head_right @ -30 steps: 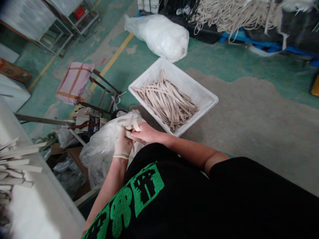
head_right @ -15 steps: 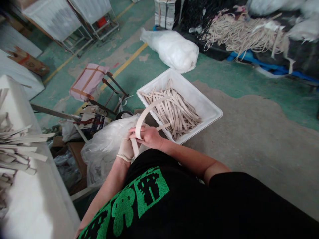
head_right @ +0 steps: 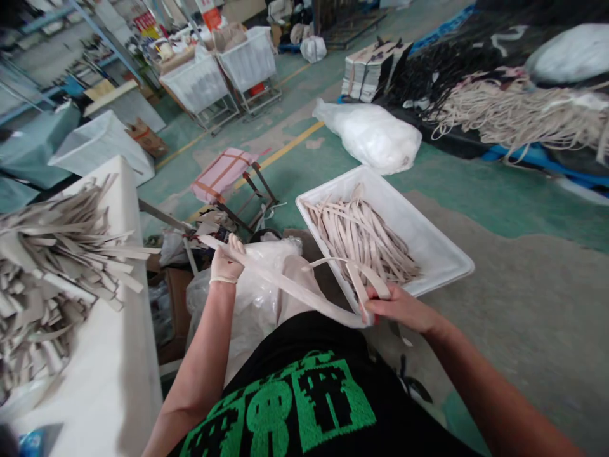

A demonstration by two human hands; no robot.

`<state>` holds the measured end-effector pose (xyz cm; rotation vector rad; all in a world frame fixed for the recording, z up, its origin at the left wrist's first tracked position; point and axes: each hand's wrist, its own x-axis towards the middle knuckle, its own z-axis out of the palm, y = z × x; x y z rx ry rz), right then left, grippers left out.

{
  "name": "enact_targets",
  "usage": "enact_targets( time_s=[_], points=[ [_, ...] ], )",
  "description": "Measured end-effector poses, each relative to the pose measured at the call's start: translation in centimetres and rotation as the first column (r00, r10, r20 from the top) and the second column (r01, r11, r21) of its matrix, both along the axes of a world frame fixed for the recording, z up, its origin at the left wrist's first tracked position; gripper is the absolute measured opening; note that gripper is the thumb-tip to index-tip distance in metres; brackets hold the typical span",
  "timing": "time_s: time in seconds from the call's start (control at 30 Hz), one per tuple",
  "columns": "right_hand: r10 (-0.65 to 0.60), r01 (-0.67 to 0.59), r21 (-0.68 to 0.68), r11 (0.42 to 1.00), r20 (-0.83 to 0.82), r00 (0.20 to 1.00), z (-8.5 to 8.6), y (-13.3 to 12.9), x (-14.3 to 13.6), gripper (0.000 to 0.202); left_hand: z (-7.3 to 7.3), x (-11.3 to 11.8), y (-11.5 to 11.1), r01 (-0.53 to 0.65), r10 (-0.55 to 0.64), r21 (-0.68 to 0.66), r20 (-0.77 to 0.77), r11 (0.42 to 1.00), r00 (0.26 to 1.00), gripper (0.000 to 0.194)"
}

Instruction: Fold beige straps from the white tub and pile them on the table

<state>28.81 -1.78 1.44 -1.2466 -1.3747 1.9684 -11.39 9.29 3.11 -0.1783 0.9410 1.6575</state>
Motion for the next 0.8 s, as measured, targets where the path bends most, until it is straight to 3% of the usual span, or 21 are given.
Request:
enact_targets(
  time_s=[0.07,0.17,0.27,0.43,0.57,0.7,0.8],
  points=[
    [-0.08,0.08,-0.066,0.995,0.001,0.997,-0.7,0.0,-0.2,0.035,0.9,-1.0,-0.2,-0.031,0.036,0.043,-0.114,0.999,0.993,0.041],
    [-0.206,0.2,-0.084,0.976,-0.071,0.976,-0.8,0.9,-3.0,0.032,1.2,0.1,-1.9,0.184,-0.158,0.074,-0.271,0.98,0.949,0.028],
    [-0.221,0.219,-0.039,0.975,-0.272,0.937,0.0,3.1,-7.3,0.031,0.4,3.2,-4.4,0.448,-0.406,0.034,-0.367,0.893,0.837,0.026],
    [-0.225,0.25,-0.018,0.968,-0.504,0.834,0.3,8.0,-13.6,0.043,-1.0,7.0,-8.3,0.7,-0.664,-0.092,-0.423,0.709,0.617,0.044],
    [-0.225,0.296,0.083,0.952,-0.465,0.856,0.2,9.4,-15.7,0.042,-1.4,7.6,-9.4,0.734,-0.717,-0.192,-0.47,0.651,0.514,0.037],
    [-0.178,0.291,0.241,0.926,-0.404,0.898,1.0,9.1,-15.4,0.033,-0.8,7.6,-9.5,0.757,-0.718,-0.232,-0.566,0.61,0.405,0.041],
    [-0.239,0.355,0.263,0.897,-0.385,0.891,1.6,8.8,-14.8,0.032,0.1,7.9,-9.6,0.769,-0.694,-0.279,-0.665,0.575,0.277,0.042]
  ],
)
